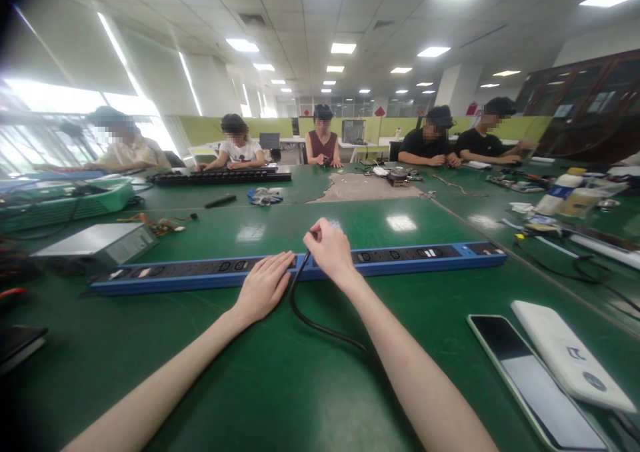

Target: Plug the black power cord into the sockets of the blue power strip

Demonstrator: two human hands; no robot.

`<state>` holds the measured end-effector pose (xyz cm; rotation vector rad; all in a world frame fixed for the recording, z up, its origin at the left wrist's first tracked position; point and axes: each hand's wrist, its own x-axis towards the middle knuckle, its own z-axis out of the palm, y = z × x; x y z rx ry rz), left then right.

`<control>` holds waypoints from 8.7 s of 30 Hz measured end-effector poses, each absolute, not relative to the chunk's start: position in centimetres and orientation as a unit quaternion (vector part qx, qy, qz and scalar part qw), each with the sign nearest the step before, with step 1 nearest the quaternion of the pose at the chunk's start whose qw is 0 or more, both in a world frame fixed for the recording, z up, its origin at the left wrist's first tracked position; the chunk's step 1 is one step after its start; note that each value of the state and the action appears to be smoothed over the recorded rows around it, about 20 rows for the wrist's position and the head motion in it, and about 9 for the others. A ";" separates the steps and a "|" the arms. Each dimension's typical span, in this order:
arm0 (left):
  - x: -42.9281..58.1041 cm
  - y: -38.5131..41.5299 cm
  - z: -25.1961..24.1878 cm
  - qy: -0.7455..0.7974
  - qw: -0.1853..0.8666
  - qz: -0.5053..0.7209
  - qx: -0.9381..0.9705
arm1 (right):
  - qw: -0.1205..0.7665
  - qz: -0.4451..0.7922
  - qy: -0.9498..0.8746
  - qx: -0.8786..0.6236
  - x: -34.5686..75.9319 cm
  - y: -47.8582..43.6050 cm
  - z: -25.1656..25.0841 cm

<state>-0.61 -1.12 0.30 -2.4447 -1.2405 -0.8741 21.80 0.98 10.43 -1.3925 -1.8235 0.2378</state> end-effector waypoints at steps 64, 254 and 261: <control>10.8 -11.5 3.2 -0.321 -0.591 -0.315 -0.669 | 0.157 0.058 -0.796 -0.582 32.4 2.1 8.4; 2.7 -3.0 0.0 -0.462 0.161 -0.250 -0.836 | 0.181 0.045 -0.691 -0.698 47.7 2.0 13.0; 2.8 -2.9 -0.1 -0.471 0.160 -0.234 -0.835 | 0.354 0.285 -0.603 -0.656 50.6 1.9 11.9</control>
